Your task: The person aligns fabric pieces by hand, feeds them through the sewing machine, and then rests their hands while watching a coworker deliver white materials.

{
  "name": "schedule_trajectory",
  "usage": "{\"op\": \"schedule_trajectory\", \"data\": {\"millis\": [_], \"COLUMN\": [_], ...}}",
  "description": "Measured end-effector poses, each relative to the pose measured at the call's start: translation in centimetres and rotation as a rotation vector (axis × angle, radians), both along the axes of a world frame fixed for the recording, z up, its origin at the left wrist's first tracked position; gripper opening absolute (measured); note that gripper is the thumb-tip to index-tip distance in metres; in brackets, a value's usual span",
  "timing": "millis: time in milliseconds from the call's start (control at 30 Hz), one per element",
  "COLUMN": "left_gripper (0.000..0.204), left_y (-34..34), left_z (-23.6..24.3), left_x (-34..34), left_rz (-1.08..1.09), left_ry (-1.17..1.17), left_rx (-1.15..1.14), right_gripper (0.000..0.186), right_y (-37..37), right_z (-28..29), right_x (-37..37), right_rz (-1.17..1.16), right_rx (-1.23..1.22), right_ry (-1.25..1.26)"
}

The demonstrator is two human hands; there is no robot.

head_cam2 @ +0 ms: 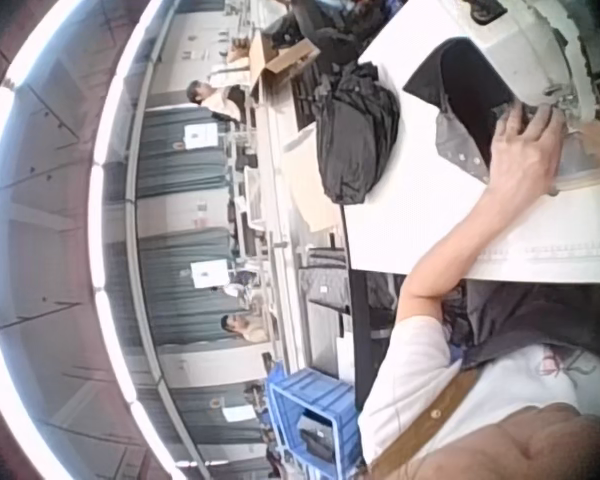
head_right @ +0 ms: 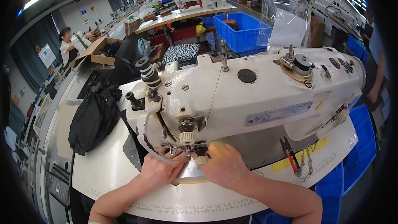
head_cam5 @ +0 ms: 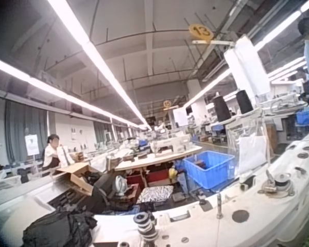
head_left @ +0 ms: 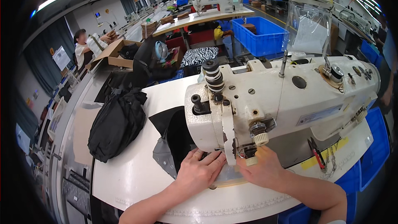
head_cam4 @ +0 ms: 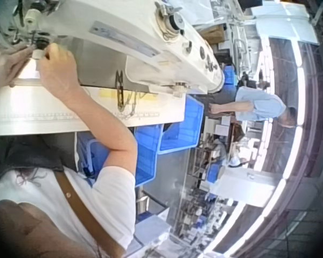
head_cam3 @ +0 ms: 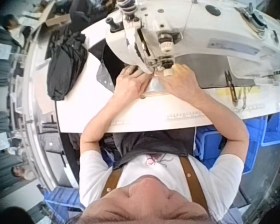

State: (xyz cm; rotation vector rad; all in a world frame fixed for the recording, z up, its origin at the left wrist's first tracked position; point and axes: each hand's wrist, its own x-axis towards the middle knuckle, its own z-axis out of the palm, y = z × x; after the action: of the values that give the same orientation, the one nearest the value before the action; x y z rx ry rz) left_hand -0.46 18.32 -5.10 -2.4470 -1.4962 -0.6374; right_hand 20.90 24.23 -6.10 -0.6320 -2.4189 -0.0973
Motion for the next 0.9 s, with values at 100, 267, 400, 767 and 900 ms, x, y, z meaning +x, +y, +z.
{"op": "schedule_trajectory", "data": {"millis": [100, 267, 400, 767, 900], "left_gripper": [0.023, 0.025, 0.026, 0.027, 0.028], "left_y": [-0.4, -0.3, -0.2, -0.2, -0.4], "left_z": [-0.1, 0.4, 0.1, -0.4, -0.4], "left_x": [0.2, 0.1, 0.0, -0.4, -0.5], "left_rz": [0.027, 0.016, -0.007, -0.014, -0.006], "left_ry": [0.018, 0.021, 0.009, -0.086, -0.080], "left_rx": [-0.005, -0.030, -0.046, -0.052, -0.068], "right_gripper": [0.007, 0.005, 0.004, 0.007, 0.005], "right_y": [0.1, 0.1, 0.4, 0.8, 0.3], "right_z": [-0.2, -0.2, -1.6, -1.9, -1.8], "right_x": [-0.1, 0.2, 0.0, 0.0, 0.6], "right_rz": [0.011, 0.007, 0.019, 0.041, 0.000], "right_rx": [0.000, -0.008, -0.039, -0.118, -0.123], "right_ry": [0.004, -0.040, 0.037, 0.076, 0.015]}}
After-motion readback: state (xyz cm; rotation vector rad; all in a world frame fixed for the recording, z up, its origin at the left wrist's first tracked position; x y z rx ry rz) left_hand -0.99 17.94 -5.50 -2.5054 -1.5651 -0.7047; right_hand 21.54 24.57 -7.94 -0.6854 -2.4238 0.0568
